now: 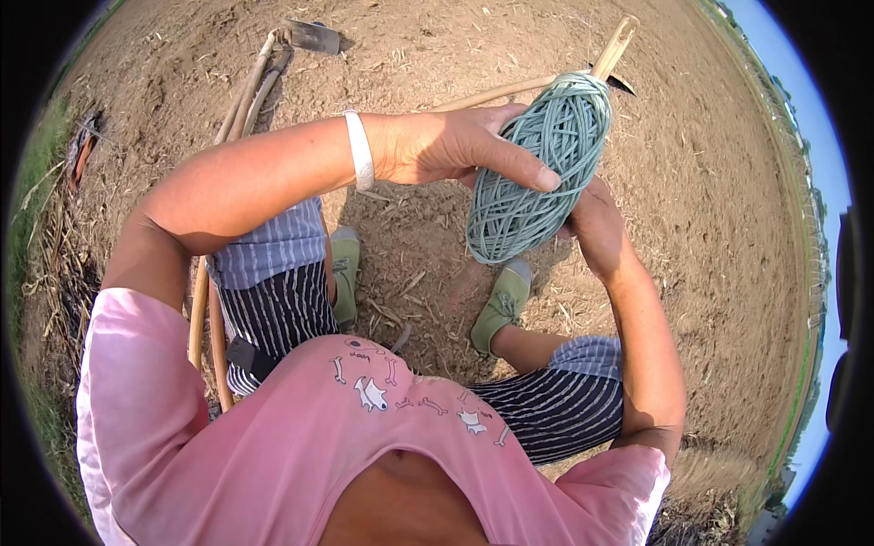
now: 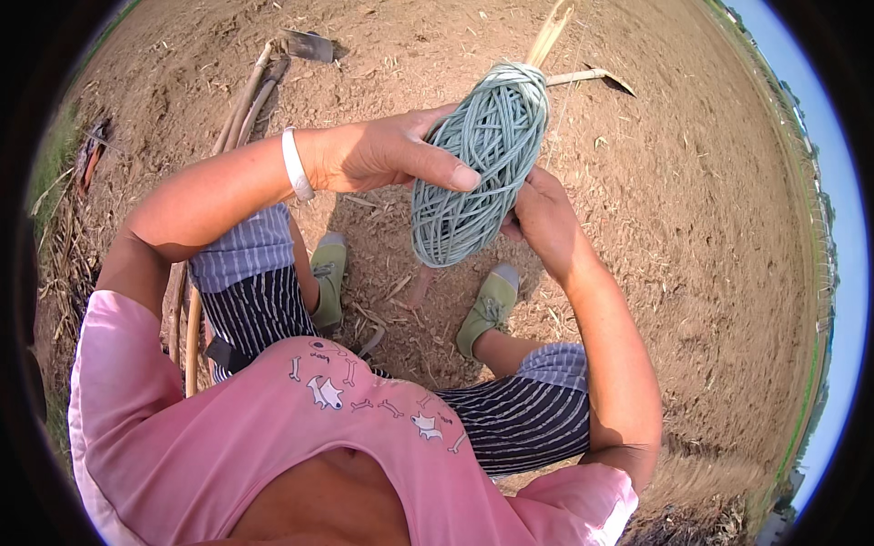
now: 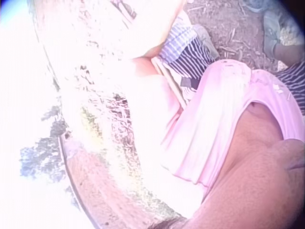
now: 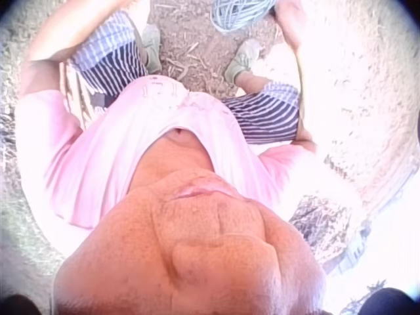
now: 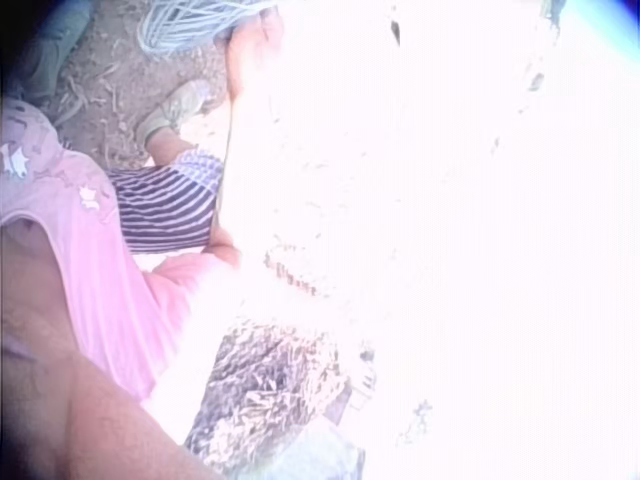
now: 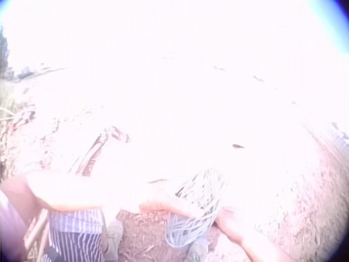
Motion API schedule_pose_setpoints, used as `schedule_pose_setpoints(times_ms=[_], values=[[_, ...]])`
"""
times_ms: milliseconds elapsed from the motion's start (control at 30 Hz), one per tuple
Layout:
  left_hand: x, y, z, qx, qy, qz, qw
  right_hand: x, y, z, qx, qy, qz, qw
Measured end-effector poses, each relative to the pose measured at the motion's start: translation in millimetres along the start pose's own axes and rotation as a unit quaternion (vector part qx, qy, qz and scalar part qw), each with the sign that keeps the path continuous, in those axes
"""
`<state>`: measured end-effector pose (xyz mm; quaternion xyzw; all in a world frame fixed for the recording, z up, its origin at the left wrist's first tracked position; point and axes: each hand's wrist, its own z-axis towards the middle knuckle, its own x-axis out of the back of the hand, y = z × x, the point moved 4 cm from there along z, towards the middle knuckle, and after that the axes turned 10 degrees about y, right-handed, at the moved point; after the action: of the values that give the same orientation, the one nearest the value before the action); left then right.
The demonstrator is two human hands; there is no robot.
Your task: The person sits in a tilled field and untangles a coiled light-green rope, then ties a knot at the end. The person holds the rope with both hands, pulls strands to separate them, and forms a loop to secure the knot.
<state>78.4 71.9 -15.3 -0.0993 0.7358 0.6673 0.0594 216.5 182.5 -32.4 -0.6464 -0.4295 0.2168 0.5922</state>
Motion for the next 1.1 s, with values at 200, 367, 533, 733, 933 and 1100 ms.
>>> schedule_pose_setpoints(times_ms=[200,367,533,733,933,1100], values=[[-1.5,-3.7,2.6,-0.055,0.025,0.095,0.994,-1.9,13.7,4.0,-0.009,0.000,-0.016,1.000],[9.4,4.0,-5.4,-0.080,0.080,0.097,0.989,-3.0,10.5,2.0,0.087,-0.003,-0.090,0.992],[41.0,44.0,-11.1,-0.231,0.193,0.051,0.952,30.9,8.3,11.1,0.135,0.102,-0.140,0.976],[70.8,67.0,-9.5,-0.292,0.285,-0.045,0.912,1.4,-20.6,-21.3,0.162,0.038,-0.117,0.979],[84.0,74.4,-7.0,-0.253,0.257,-0.222,0.906,-57.7,-11.4,-30.4,0.221,-0.102,-0.126,0.962],[85.7,60.9,-7.0,-0.200,0.224,-0.223,0.928,-24.9,43.2,7.2,0.223,-0.039,-0.264,0.938]])
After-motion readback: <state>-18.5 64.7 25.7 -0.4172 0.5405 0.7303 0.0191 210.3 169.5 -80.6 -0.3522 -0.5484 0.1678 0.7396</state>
